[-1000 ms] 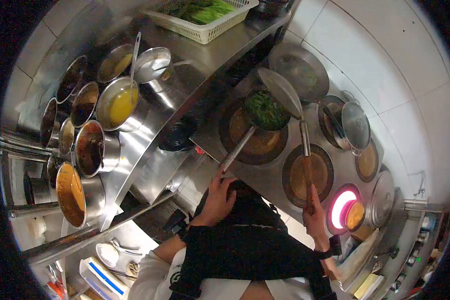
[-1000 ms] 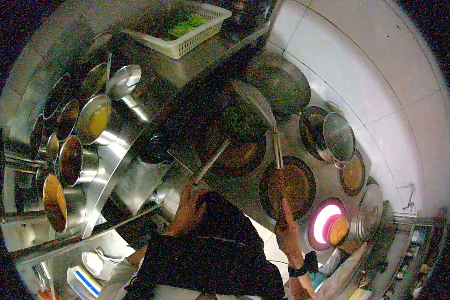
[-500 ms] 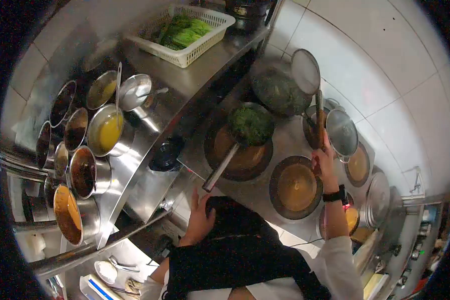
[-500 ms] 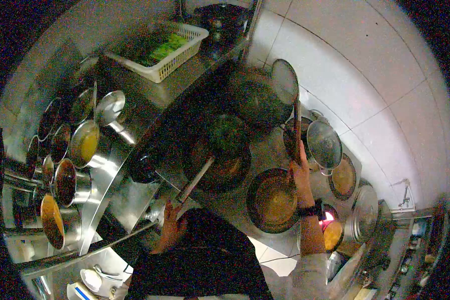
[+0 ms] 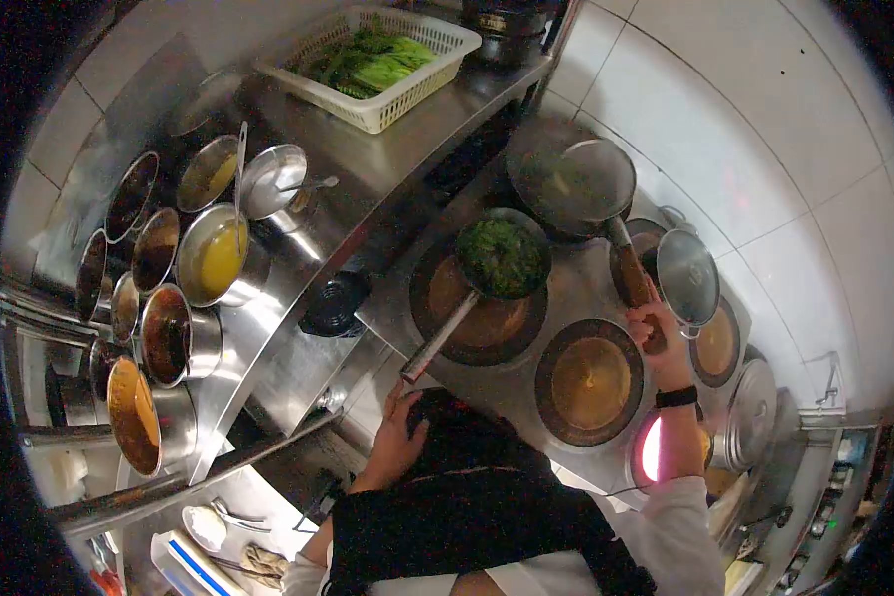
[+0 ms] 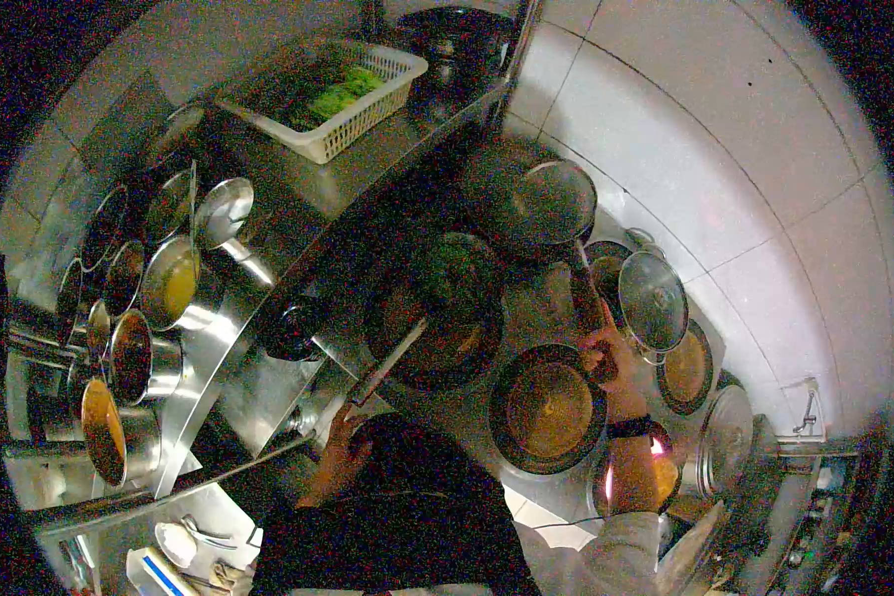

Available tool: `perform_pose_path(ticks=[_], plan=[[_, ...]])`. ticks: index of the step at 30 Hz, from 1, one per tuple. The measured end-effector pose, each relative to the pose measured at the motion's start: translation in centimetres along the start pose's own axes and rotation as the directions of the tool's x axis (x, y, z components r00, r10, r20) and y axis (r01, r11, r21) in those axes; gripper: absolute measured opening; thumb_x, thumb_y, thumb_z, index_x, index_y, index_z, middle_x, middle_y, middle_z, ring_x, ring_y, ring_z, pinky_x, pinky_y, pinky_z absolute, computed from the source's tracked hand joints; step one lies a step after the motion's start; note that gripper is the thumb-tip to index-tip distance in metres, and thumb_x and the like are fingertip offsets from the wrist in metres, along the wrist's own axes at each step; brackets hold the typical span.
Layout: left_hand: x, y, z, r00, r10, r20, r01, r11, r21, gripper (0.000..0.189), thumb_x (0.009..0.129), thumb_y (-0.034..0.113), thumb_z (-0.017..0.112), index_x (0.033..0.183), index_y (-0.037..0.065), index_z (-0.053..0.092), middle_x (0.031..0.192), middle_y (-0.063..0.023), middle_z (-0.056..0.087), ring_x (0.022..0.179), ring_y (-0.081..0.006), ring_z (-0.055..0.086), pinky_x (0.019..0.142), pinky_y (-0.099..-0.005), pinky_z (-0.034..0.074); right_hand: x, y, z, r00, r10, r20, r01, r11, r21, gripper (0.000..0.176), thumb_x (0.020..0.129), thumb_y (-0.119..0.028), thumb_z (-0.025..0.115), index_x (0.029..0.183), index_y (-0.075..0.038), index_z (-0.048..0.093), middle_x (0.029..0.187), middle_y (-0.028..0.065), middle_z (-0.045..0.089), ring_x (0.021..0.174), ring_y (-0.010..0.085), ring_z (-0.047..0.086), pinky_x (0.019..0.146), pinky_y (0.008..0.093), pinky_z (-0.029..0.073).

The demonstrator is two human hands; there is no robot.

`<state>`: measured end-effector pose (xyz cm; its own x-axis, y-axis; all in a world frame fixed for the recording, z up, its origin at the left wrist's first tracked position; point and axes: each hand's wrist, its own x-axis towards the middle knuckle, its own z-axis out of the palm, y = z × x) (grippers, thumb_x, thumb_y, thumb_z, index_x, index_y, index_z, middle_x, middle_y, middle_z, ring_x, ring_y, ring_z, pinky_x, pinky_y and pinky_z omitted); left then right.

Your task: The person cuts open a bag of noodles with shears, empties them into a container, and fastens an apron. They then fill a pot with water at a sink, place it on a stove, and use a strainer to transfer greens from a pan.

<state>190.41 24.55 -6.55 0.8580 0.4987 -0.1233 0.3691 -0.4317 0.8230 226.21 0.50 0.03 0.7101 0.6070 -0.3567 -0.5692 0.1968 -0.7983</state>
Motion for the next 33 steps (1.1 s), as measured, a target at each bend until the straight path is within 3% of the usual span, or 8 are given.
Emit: perform_pose_path(ticks=[5, 7, 19, 22, 26, 28, 31, 33], plan=[[0.1, -0.8, 0.7, 0.999, -0.053, 0.003, 0.053, 0.994, -0.094, 0.043, 0.075, 0.007, 0.057, 0.114, 0.004, 0.041, 0.135, -0.0212, 0.020, 0.120, -0.0375, 0.030, 0.095, -0.0370, 0.035, -0.7, 0.2, 3.1, 0.999, -0.027, 0.019, 0.029, 0.986, -0.166, 0.010, 0.083, -0.010, 0.044, 0.092, -0.007, 0.043, 0.073, 0.0018, 0.046, 0.059, 0.0079, 0.043, 0.051, 0.0202, 0.038], [-0.1, -0.1, 0.3, 0.996, -0.086, 0.017, 0.087, 0.989, -0.122, 0.042, 0.075, 0.006, 0.057, 0.114, 0.004, 0.041, 0.135, -0.0212, 0.020, 0.120, -0.0372, 0.030, 0.095, -0.0368, 0.034, -0.3, 1.3, 2.7, 0.983, 0.132, 0.129, -0.159, 0.961, 0.227, 0.008, 0.085, -0.013, 0.044, 0.089, -0.006, 0.043, 0.074, 0.0019, 0.045, 0.060, 0.0073, 0.042, 0.052, 0.0188, 0.038], [-0.6, 2.0, -1.5, 0.991, -0.103, -0.085, 0.086, 0.978, -0.188, 0.039, 0.075, 0.002, 0.056, 0.112, 0.003, 0.046, 0.129, -0.0183, 0.031, 0.116, -0.0306, 0.037, 0.093, -0.0337, 0.035, 2.2, 3.1, 3.0, 0.908, 0.207, 0.365, -0.417, 0.532, 0.737, 0.016, 0.083, -0.011, 0.048, 0.094, 0.000, 0.043, 0.074, 0.0026, 0.042, 0.059, 0.0064, 0.040, 0.053, 0.0192, 0.038], [-1.0, 1.7, -1.8, 0.991, -0.122, -0.055, 0.099, 0.945, -0.312, 0.035, 0.077, 0.001, 0.054, 0.111, 0.003, 0.046, 0.125, -0.0163, 0.036, 0.113, -0.0262, 0.040, 0.092, -0.0313, 0.036, 3.2, 3.9, 1.4, 0.879, 0.132, 0.459, -0.383, 0.769, 0.512, 0.018, 0.083, -0.011, 0.047, 0.095, 0.002, 0.043, 0.074, 0.0024, 0.043, 0.059, 0.0062, 0.040, 0.053, 0.0187, 0.037], [-1.1, 2.6, -2.1, 0.995, -0.090, 0.053, 0.105, 0.853, -0.511, 0.028, 0.081, 0.001, 0.049, 0.110, 0.003, 0.047, 0.118, -0.0112, 0.044, 0.107, -0.0205, 0.046, 0.090, -0.0280, 0.036, 0.4, 3.2, 2.7, 0.971, 0.111, 0.210, -0.229, 0.675, 0.701, 0.019, 0.083, -0.011, 0.047, 0.095, 0.002, 0.043, 0.074, 0.0024, 0.043, 0.058, 0.0055, 0.040, 0.051, 0.0176, 0.036], [-1.0, 3.3, -1.8, 0.986, -0.130, 0.107, 0.167, 0.824, -0.542, 0.027, 0.083, 0.002, 0.048, 0.110, 0.002, 0.047, 0.115, -0.0096, 0.046, 0.105, -0.0184, 0.047, 0.090, -0.0277, 0.036, -0.5, 2.3, 4.3, 0.980, 0.055, 0.190, -0.115, 0.939, 0.324, 0.018, 0.083, -0.011, 0.047, 0.095, 0.002, 0.043, 0.076, 0.0019, 0.043, 0.058, 0.0045, 0.039, 0.050, 0.0163, 0.035], [-0.8, 3.4, -1.9, 0.971, -0.160, 0.175, 0.231, 0.803, -0.550, 0.026, 0.084, 0.003, 0.047, 0.110, 0.002, 0.047, 0.109, -0.0072, 0.049, 0.102, -0.0154, 0.048, 0.089, -0.0270, 0.036, -1.0, 2.2, 2.4, 0.973, 0.130, 0.190, -0.226, 0.693, 0.685, 0.018, 0.083, -0.012, 0.046, 0.095, 0.001, 0.043, 0.078, 0.0014, 0.043, 0.058, 0.0039, 0.038, 0.051, 0.0158, 0.035], [-0.8, 3.3, -1.8, 0.969, -0.150, 0.194, 0.232, 0.817, -0.527, 0.025, 0.085, 0.004, 0.046, 0.110, 0.001, 0.047, 0.107, -0.0065, 0.051, 0.101, -0.0144, 0.049, 0.089, -0.0266, 0.036, -1.2, 2.7, 2.0, 0.973, 0.093, 0.211, -0.201, 0.788, 0.582, 0.017, 0.084, -0.012, 0.045, 0.095, 0.001, 0.043, 0.079, 0.0013, 0.043, 0.058, 0.0038, 0.038, 0.051, 0.0160, 0.035]])
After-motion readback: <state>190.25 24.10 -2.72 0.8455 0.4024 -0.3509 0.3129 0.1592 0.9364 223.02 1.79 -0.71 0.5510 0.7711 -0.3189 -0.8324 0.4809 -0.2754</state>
